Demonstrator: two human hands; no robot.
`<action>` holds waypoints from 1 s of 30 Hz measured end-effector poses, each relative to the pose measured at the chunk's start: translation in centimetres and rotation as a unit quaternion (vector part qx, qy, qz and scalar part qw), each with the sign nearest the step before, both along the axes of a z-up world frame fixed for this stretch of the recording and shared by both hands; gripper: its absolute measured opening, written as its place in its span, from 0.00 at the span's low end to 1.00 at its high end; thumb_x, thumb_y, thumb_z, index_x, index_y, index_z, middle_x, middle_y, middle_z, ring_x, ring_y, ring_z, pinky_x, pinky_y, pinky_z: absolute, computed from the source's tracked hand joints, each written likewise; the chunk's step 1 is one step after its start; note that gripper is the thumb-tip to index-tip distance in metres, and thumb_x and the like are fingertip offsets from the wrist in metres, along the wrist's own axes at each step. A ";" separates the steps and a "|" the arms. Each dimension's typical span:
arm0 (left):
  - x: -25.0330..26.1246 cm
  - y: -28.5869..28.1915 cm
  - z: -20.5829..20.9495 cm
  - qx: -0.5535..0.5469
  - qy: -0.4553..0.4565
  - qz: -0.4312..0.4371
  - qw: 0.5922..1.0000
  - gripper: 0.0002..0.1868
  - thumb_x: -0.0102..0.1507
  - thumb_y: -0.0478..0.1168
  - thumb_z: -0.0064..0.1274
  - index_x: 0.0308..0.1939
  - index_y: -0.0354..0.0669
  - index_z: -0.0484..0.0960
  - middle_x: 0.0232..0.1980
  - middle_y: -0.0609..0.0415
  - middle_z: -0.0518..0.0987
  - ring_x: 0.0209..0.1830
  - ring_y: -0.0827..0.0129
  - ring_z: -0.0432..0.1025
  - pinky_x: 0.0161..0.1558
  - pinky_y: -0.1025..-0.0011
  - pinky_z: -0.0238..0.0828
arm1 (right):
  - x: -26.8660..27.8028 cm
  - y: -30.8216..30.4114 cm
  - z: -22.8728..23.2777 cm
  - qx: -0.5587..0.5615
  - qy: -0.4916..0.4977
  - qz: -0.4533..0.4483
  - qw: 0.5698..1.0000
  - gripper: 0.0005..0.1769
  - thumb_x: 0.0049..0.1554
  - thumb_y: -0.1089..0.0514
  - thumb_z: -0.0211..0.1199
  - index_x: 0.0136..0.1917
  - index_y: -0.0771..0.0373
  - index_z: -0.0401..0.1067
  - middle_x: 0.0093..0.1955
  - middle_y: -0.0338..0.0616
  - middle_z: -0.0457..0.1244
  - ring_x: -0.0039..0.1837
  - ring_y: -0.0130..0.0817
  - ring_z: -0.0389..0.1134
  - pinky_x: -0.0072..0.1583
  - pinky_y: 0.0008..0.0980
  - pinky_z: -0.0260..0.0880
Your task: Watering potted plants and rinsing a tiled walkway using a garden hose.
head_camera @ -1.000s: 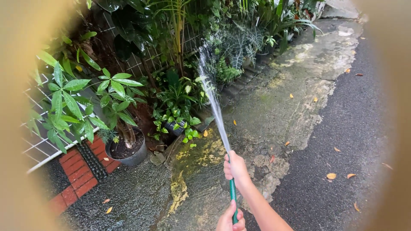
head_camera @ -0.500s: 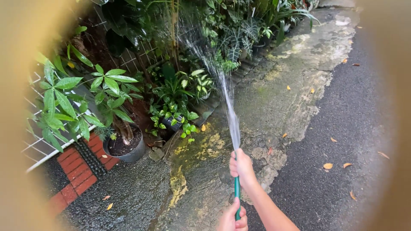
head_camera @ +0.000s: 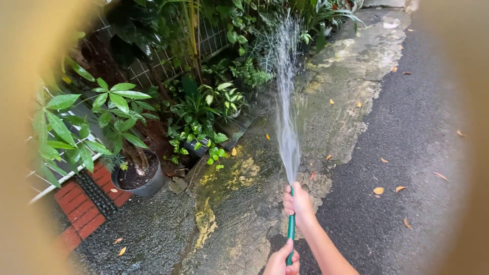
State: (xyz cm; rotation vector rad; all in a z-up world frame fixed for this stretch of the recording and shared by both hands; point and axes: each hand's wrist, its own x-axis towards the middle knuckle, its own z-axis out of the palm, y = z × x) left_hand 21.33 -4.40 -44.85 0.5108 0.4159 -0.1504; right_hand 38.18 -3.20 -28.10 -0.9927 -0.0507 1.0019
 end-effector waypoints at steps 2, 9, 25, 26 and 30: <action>-0.1 -0.1 -0.4 -0.018 0.008 -0.005 1.000 0.30 0.73 0.67 0.43 0.31 0.48 0.68 0.14 0.59 0.56 0.11 0.76 0.47 0.16 0.75 0.39 | 0.4 0.0 -2.3 -0.009 0.013 -0.002 1.000 0.16 0.64 0.46 0.45 0.39 0.56 0.58 0.25 0.29 0.46 0.22 0.21 0.42 0.24 0.27 0.41; -0.9 -0.6 0.2 0.018 0.020 0.016 1.000 0.29 0.72 0.65 0.44 0.30 0.46 0.68 0.15 0.59 0.56 0.11 0.76 0.46 0.16 0.75 0.39 | -1.8 -1.2 3.9 -0.012 -0.055 -0.033 0.998 0.15 0.63 0.49 0.45 0.38 0.57 0.57 0.25 0.30 0.47 0.22 0.22 0.43 0.24 0.28 0.43; -0.7 -0.9 -0.3 0.006 0.023 -0.007 1.000 0.30 0.73 0.65 0.45 0.30 0.45 0.68 0.16 0.59 0.59 0.12 0.77 0.49 0.17 0.77 0.40 | -1.3 -1.9 1.7 -0.043 -0.036 -0.070 0.996 0.14 0.63 0.48 0.44 0.38 0.56 0.57 0.24 0.31 0.45 0.22 0.22 0.42 0.24 0.28 0.40; -0.8 -1.2 0.2 0.019 0.022 -0.006 1.000 0.30 0.73 0.65 0.44 0.30 0.45 0.68 0.16 0.59 0.59 0.12 0.78 0.49 0.17 0.77 0.40 | -1.7 -2.2 2.8 -0.040 -0.040 -0.072 0.996 0.14 0.63 0.48 0.44 0.39 0.56 0.57 0.24 0.31 0.45 0.23 0.22 0.42 0.24 0.28 0.41; -1.2 -1.5 0.9 0.026 0.017 -0.001 1.000 0.29 0.72 0.65 0.44 0.30 0.46 0.69 0.15 0.60 0.59 0.12 0.78 0.48 0.17 0.77 0.40 | -1.8 -2.0 2.0 -0.037 -0.028 -0.057 0.997 0.14 0.62 0.49 0.44 0.38 0.56 0.57 0.25 0.30 0.45 0.23 0.22 0.42 0.24 0.27 0.41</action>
